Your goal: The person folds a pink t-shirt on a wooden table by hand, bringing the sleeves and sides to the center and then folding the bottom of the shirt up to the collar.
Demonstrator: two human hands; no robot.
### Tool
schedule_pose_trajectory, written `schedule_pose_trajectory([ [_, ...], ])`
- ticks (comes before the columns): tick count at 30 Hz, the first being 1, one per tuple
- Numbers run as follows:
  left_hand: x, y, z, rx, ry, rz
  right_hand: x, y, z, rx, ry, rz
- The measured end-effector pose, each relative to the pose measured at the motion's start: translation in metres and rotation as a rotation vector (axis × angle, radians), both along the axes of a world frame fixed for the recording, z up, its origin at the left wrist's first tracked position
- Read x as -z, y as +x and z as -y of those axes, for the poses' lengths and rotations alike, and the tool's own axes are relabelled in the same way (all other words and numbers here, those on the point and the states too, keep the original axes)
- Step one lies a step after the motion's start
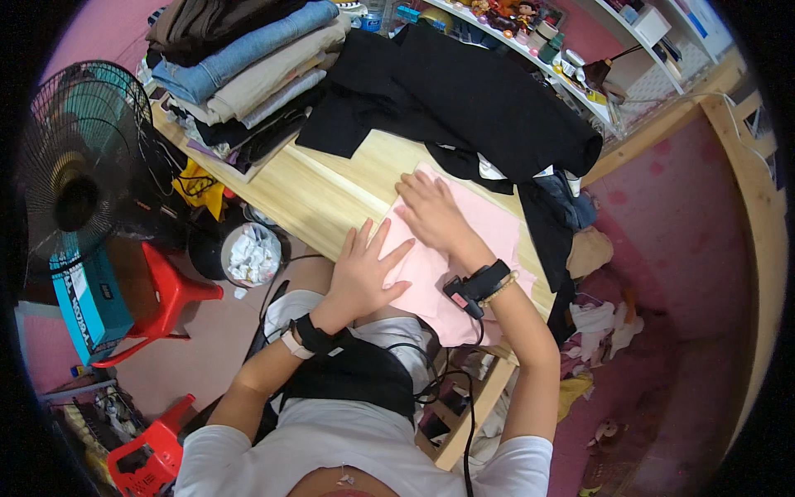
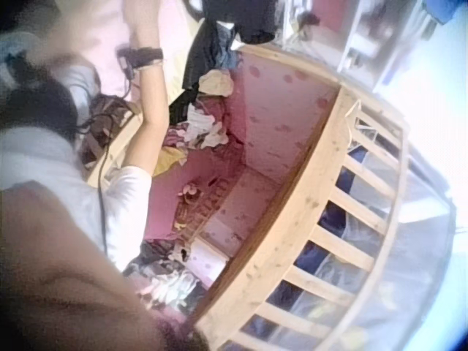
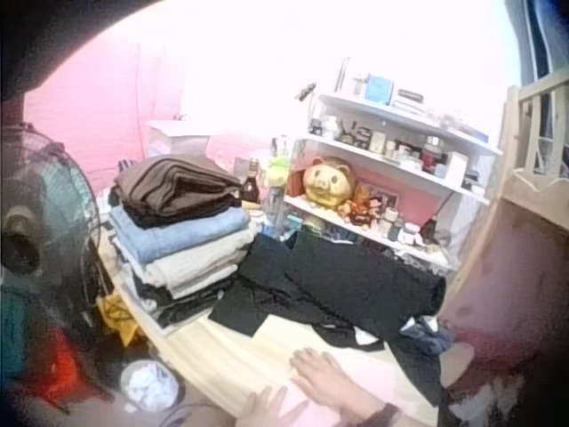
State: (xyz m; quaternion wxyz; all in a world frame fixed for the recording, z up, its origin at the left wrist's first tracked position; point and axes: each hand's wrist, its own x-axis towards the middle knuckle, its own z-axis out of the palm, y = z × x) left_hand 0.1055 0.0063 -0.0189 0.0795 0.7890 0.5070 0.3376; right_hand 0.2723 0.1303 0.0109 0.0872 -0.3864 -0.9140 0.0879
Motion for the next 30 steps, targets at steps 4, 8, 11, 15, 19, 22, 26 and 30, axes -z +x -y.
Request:
schedule_pose_trajectory([
  [4, 0.000, 0.000, 0.003, 0.002, 0.015, -0.015, 0.014, 0.004, 0.000, 0.063, -0.145, 0.114],
  [8, -0.003, -0.001, 0.003, 0.022, 0.026, -0.009, 0.020, 0.003, -0.032, 0.180, -0.123, 0.065],
  [11, -0.004, 0.001, 0.001, 0.031, 0.025, -0.025, 0.018, 0.003, -0.041, 0.298, -0.136, 0.083],
  [15, -0.001, -0.018, -0.013, 0.188, -0.034, 0.099, 0.011, 0.006, -0.033, 0.307, -0.199, -0.003],
  [19, -0.006, -0.078, -0.003, -0.091, -0.214, 0.367, -0.021, 0.007, 0.017, 0.233, -0.227, -0.039],
  [22, -0.002, -0.085, 0.012, -0.143, -0.188, 0.346, -0.027, 0.011, 0.047, 0.179, -0.254, -0.021],
  [26, -0.023, -0.049, 0.025, -0.010, -0.292, 0.419, -0.006, 0.011, 0.058, 0.103, -0.219, 0.097],
  [30, -0.008, -0.023, 0.023, -0.120, -0.216, 0.316, 0.001, 0.011, 0.053, 0.131, -0.182, 0.143],
])
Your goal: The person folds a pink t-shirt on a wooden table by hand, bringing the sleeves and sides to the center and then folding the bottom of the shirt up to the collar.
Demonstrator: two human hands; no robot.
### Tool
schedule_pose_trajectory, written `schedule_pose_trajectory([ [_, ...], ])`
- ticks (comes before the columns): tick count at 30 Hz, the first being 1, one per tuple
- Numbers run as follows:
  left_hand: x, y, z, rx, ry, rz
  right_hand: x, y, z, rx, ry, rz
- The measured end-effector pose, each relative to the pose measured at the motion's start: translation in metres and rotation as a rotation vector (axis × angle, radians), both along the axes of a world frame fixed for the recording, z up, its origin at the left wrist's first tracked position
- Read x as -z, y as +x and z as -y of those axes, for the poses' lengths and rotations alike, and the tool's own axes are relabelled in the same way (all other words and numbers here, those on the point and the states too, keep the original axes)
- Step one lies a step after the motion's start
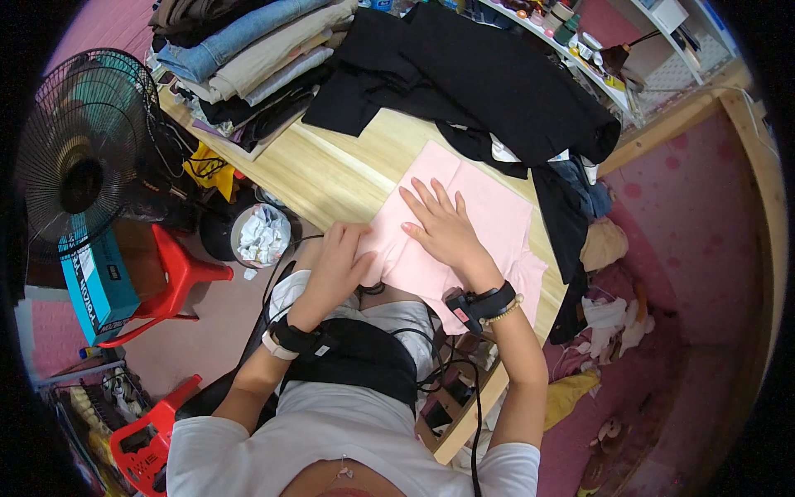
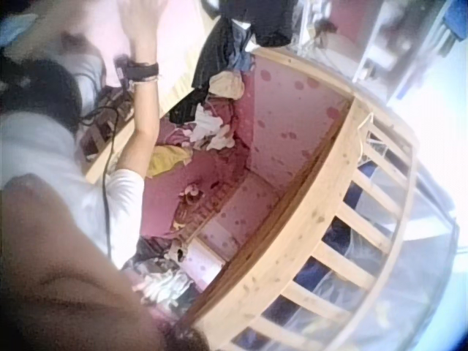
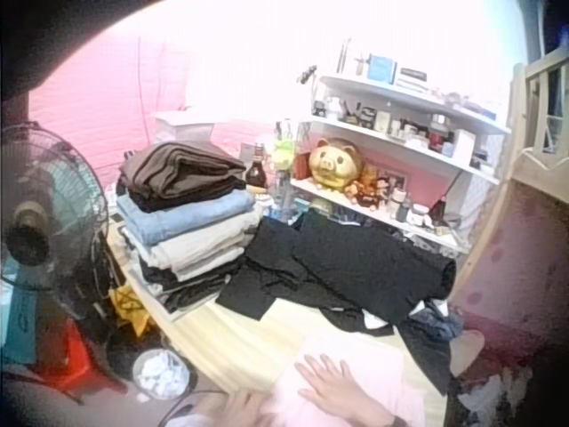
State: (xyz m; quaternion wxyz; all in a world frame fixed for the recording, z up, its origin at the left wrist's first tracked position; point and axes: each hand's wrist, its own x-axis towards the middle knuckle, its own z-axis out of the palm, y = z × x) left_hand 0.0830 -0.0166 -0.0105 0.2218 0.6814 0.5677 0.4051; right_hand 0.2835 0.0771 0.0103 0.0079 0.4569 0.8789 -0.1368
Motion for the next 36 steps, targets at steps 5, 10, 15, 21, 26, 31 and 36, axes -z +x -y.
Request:
schedule_pose_trajectory([
  [5, 0.002, -0.018, -0.006, -0.003, -0.325, 0.391, 0.008, -0.001, 0.001, 0.023, 0.056, -0.027],
  [10, 0.003, -0.034, 0.007, 0.053, -0.673, 0.713, 0.015, -0.004, 0.005, 0.036, 0.147, -0.042],
  [15, -0.009, -0.021, 0.028, -0.062, -0.726, 0.777, 0.017, -0.003, 0.007, 0.052, 0.171, -0.063],
  [21, 0.013, -0.044, 0.020, 0.049, -0.615, 0.675, 0.000, 0.005, 0.020, 0.039, 0.178, -0.118],
  [26, 0.001, -0.049, 0.016, -0.040, -0.369, 0.306, -0.020, 0.020, 0.076, 0.053, 0.156, -0.173],
  [31, -0.031, -0.028, -0.001, 0.211, -0.174, 0.065, 0.005, 0.040, 0.109, 0.073, 0.143, -0.310],
  [36, -0.023, -0.004, -0.038, 0.466, 0.004, -0.200, -0.001, 0.036, 0.108, 0.043, 0.316, -0.401],
])
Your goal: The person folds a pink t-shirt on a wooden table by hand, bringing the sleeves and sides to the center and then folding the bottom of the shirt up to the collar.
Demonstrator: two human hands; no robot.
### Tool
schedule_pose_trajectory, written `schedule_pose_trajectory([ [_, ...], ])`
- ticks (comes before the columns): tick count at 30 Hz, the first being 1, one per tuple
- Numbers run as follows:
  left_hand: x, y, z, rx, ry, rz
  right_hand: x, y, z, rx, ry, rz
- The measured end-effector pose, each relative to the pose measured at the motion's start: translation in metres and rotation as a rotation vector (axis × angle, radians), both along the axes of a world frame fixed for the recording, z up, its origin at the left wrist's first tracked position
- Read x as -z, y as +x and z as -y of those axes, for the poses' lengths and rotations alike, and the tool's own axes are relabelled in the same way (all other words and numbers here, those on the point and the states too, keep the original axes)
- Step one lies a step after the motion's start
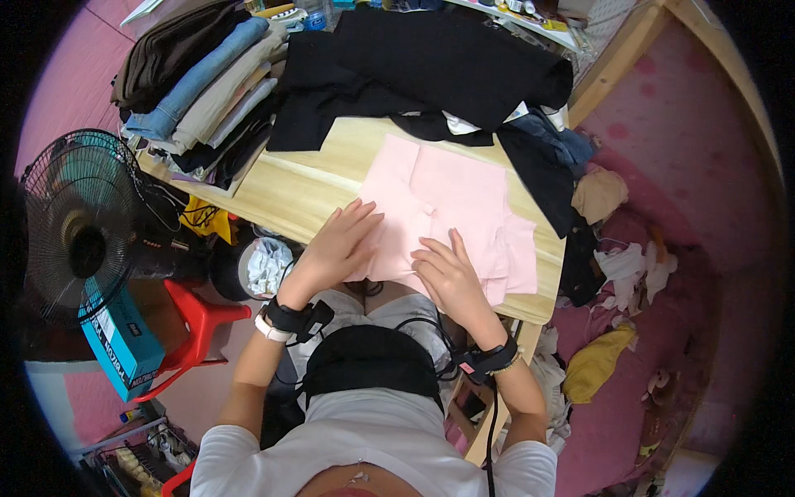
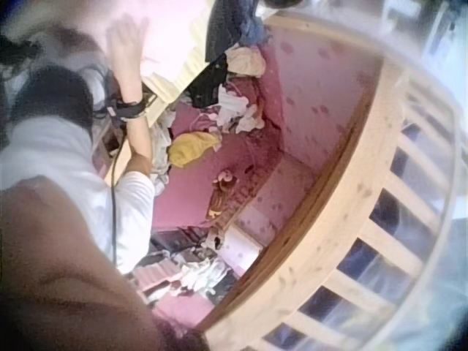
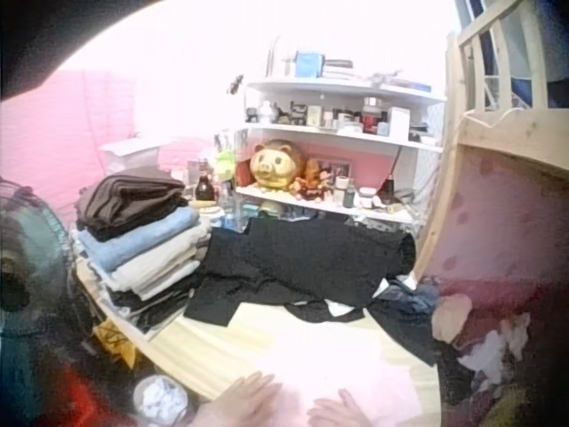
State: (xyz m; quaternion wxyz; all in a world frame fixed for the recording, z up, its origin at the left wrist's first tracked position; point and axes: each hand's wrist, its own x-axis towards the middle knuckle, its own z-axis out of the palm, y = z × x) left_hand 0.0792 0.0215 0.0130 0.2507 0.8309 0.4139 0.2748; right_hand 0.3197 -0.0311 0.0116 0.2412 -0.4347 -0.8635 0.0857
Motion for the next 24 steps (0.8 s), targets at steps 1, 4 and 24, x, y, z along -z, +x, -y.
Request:
schedule_pose_trajectory([
  [1, 0.005, 0.004, -0.003, 0.024, 0.018, -0.142, -0.003, 0.000, 0.001, 0.012, -0.007, -0.054],
  [4, 0.017, 0.009, -0.005, 0.036, 0.067, -0.305, -0.013, 0.005, 0.002, 0.057, 0.003, -0.132],
  [24, 0.030, 0.033, 0.004, -0.038, 0.238, -0.338, -0.011, -0.010, -0.027, 0.333, -0.448, 0.259],
])
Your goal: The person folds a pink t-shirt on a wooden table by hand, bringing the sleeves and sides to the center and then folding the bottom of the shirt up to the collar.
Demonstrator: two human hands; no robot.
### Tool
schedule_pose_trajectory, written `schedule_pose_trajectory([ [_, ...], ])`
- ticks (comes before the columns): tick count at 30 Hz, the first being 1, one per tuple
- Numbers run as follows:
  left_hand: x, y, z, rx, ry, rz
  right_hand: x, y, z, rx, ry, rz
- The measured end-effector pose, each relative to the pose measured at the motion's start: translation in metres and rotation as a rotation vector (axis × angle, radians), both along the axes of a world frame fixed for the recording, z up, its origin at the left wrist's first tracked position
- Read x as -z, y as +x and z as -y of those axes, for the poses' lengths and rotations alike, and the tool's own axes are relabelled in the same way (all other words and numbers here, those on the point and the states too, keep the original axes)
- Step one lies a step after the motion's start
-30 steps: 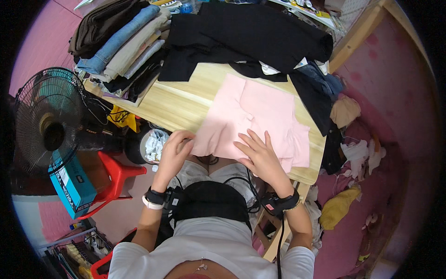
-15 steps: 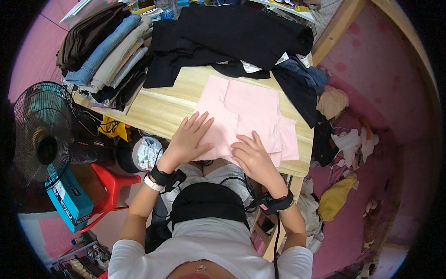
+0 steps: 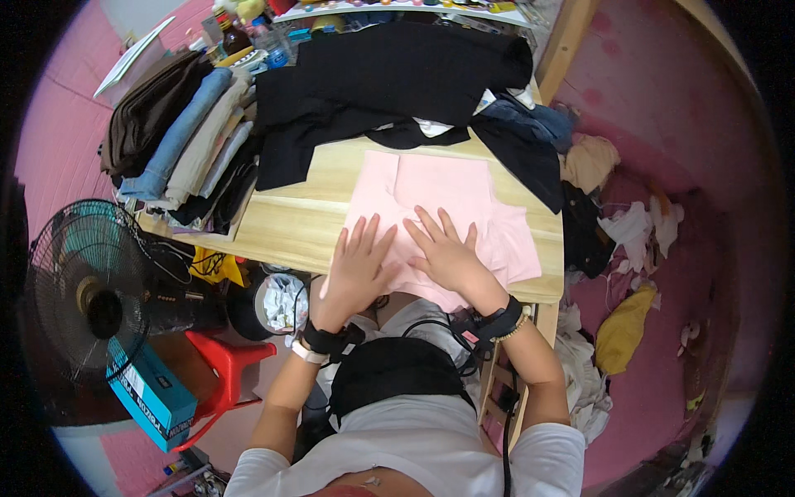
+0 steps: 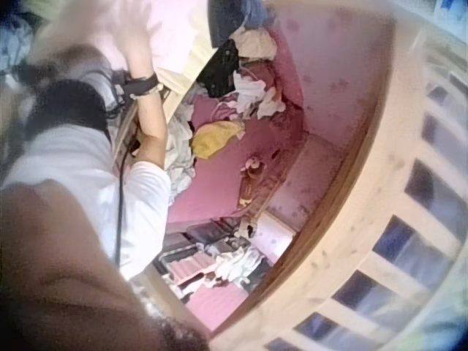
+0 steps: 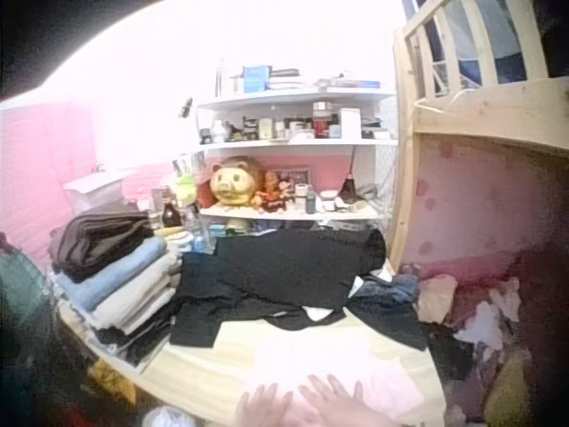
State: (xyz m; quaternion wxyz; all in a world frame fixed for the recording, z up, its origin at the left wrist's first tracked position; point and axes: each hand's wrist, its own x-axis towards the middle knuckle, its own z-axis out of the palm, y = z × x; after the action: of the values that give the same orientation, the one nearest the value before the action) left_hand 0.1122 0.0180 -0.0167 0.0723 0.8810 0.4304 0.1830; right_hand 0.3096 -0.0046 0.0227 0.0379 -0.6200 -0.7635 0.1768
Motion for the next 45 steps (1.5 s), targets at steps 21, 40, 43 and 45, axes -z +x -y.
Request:
schedule_pose_trajectory([
  [21, -0.008, 0.066, 0.083, 0.191, -0.098, 0.200, -0.043, 0.127, -0.053, -0.074, 0.145, -0.290],
  [40, 0.004, 0.090, 0.070, 0.125, -0.048, 0.428, 0.001, 0.128, -0.096, -0.239, 0.201, -0.297],
  [43, 0.002, 0.083, 0.064, 0.074, -0.282, 0.811, -0.003, 0.121, -0.101, -0.225, 0.244, -0.387],
  [45, -0.007, 0.072, 0.065, -0.162, -0.552, 1.073, -0.012, 0.115, -0.108, -0.228, 0.271, -0.462],
])
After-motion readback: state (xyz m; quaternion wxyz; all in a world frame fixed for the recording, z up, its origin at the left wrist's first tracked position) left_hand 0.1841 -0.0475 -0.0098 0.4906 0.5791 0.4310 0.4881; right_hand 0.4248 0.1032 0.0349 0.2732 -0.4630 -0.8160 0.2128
